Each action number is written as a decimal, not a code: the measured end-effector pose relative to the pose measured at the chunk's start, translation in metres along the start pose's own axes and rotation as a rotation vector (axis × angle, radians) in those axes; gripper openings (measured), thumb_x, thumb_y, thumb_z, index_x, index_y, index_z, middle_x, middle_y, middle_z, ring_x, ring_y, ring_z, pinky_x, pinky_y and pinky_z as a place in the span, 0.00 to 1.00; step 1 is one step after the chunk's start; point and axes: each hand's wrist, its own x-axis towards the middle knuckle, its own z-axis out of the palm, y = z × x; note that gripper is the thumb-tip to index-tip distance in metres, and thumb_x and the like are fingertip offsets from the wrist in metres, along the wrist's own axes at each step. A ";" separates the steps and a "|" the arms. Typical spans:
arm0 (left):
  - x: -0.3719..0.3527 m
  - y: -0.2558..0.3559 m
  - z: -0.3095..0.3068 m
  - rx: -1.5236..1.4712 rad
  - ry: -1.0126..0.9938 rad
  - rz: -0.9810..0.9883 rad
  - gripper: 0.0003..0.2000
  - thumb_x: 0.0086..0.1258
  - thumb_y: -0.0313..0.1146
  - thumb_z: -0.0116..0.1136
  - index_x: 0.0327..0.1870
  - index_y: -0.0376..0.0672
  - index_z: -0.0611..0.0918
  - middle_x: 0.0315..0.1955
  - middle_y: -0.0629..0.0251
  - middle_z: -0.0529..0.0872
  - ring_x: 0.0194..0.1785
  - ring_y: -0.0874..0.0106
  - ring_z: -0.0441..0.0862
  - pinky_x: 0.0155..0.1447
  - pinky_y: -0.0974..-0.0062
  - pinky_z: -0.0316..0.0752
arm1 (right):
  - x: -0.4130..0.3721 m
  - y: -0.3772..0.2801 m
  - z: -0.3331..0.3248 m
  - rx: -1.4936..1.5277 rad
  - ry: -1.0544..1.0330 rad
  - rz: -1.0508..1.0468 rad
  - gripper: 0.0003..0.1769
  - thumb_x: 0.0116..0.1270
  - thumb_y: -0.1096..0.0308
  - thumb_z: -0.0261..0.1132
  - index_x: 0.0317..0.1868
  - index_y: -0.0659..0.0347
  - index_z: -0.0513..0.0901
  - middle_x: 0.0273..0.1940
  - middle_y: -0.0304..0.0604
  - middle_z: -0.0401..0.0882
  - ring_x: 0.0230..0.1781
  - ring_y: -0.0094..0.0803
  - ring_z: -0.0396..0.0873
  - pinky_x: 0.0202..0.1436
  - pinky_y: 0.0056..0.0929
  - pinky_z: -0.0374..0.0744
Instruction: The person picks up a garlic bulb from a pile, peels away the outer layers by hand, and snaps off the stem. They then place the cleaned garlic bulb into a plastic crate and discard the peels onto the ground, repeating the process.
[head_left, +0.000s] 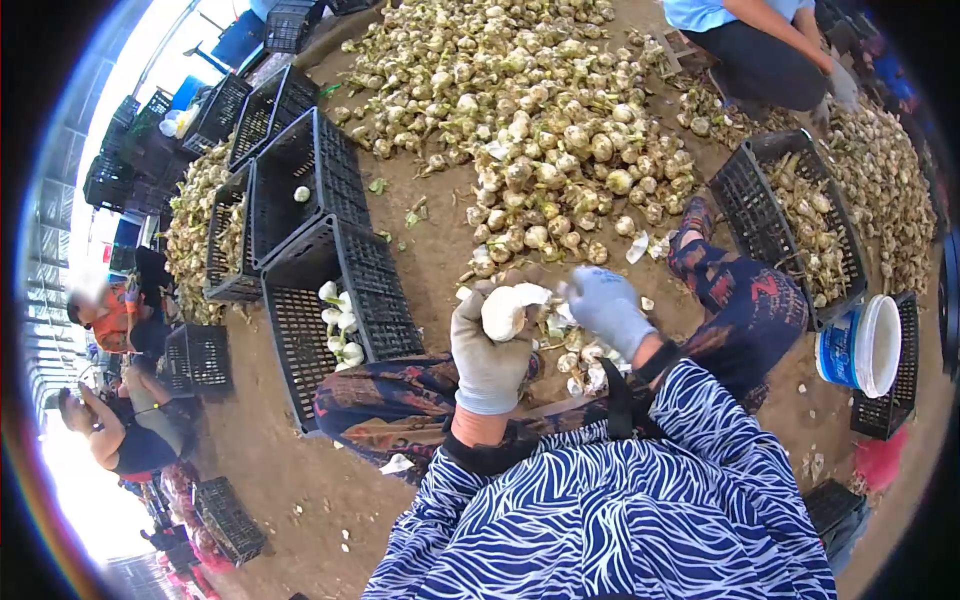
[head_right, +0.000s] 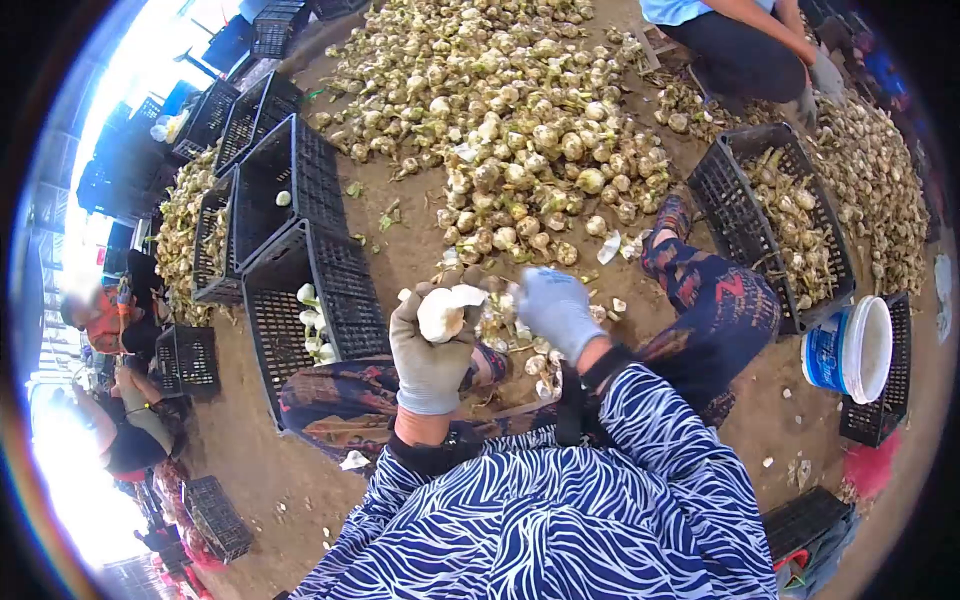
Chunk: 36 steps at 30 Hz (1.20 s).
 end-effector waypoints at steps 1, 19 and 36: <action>-0.003 0.004 0.009 -0.034 0.007 -0.028 0.09 0.67 0.33 0.55 0.39 0.38 0.83 0.47 0.50 0.86 0.62 0.48 0.76 0.72 0.42 0.64 | 0.000 0.013 -0.002 -0.068 -0.079 -0.009 0.19 0.65 0.52 0.62 0.45 0.59 0.83 0.43 0.50 0.84 0.49 0.48 0.82 0.53 0.45 0.79; 0.038 0.169 -0.063 -0.166 0.005 0.369 0.24 0.71 0.46 0.47 0.57 0.32 0.76 0.58 0.50 0.80 0.64 0.54 0.74 0.67 0.44 0.68 | 0.006 -0.046 -0.128 0.037 -0.345 -0.750 0.15 0.58 0.63 0.62 0.45 0.53 0.86 0.41 0.49 0.85 0.44 0.47 0.83 0.46 0.42 0.80; 0.161 -0.076 -0.185 2.717 -0.186 -0.438 0.27 0.60 0.37 0.66 0.63 0.50 0.74 0.63 0.50 0.72 0.58 0.52 0.79 0.58 0.58 0.77 | 0.049 0.039 -0.176 0.051 0.526 -0.318 0.24 0.64 0.63 0.70 0.59 0.62 0.79 0.43 0.44 0.84 0.32 0.25 0.79 0.36 0.24 0.79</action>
